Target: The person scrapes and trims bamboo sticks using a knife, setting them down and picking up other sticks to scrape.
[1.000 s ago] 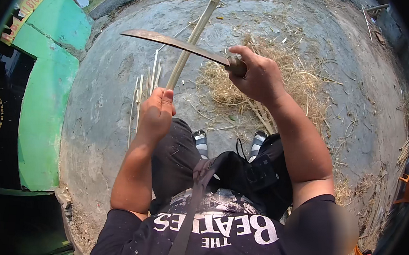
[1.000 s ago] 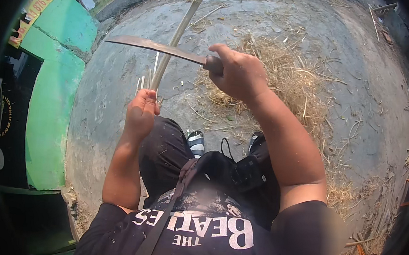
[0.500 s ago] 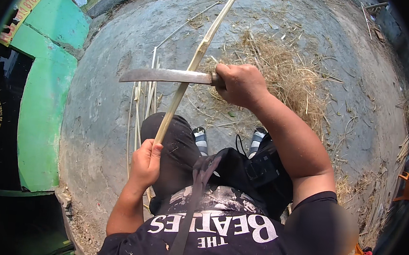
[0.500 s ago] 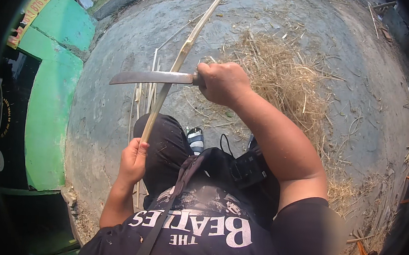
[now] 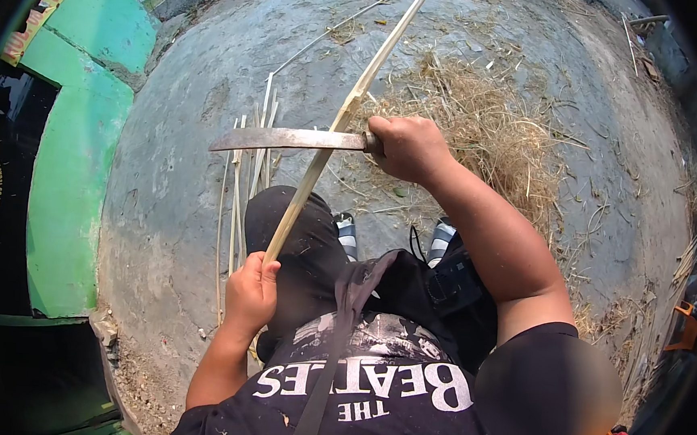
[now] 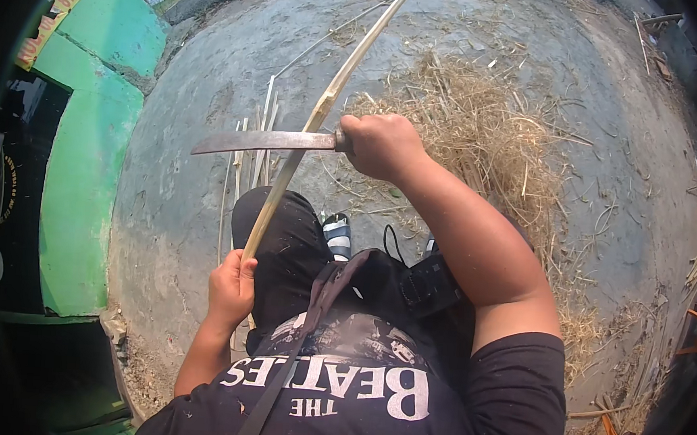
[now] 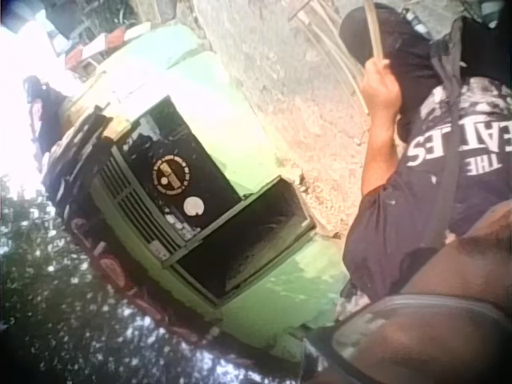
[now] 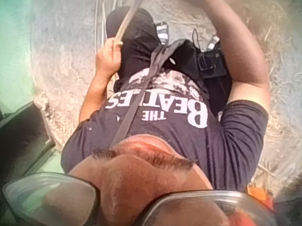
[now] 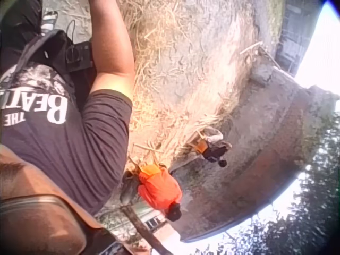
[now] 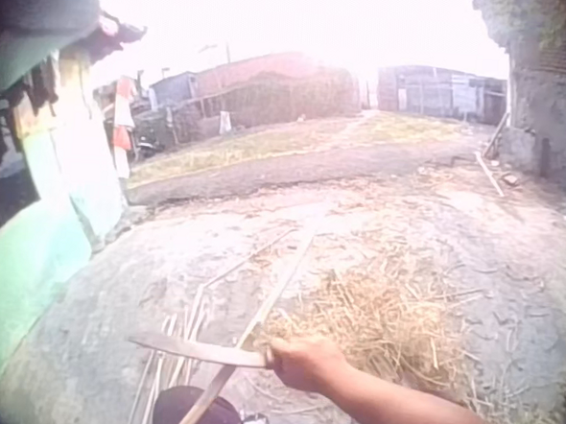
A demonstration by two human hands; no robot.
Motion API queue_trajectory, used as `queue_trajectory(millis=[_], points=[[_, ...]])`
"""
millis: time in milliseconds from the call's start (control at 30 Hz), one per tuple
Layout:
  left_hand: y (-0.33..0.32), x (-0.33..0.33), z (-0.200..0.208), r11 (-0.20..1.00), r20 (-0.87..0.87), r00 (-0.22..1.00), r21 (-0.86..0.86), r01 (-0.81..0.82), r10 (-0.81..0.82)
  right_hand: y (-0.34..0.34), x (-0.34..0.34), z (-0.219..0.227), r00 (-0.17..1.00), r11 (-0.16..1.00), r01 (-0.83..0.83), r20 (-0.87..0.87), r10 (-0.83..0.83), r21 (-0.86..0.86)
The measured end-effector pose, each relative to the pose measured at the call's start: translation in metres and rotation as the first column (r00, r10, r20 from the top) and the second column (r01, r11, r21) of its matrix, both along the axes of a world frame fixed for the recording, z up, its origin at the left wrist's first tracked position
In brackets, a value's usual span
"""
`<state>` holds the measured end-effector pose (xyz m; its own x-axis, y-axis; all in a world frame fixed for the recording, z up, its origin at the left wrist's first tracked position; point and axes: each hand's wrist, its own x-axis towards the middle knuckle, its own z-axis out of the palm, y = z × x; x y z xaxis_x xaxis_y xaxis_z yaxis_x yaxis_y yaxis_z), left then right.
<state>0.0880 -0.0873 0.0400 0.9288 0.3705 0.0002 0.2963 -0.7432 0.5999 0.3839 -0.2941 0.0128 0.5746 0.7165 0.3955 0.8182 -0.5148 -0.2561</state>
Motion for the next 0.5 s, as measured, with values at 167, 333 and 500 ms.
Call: queue_trajectory(millis=[167,333,500], points=[[0.010,-0.004,-0.017,0.972,0.021,1.000,0.237,0.008,-0.013,0.007,-0.001,-0.024,0.992,0.996,0.067,-0.103,-0.073,-0.056],[0.009,-0.017,-0.022,0.975,-0.017,1.000,0.224,0.001,0.003,0.007,0.010,-0.025,0.987,0.992,0.048,-0.145,-0.065,-0.118],[0.014,-0.017,-0.022,0.975,-0.083,0.997,0.222,0.023,-0.005,0.010,0.013,-0.031,0.978,0.987,0.027,-0.198,-0.059,-0.161]])
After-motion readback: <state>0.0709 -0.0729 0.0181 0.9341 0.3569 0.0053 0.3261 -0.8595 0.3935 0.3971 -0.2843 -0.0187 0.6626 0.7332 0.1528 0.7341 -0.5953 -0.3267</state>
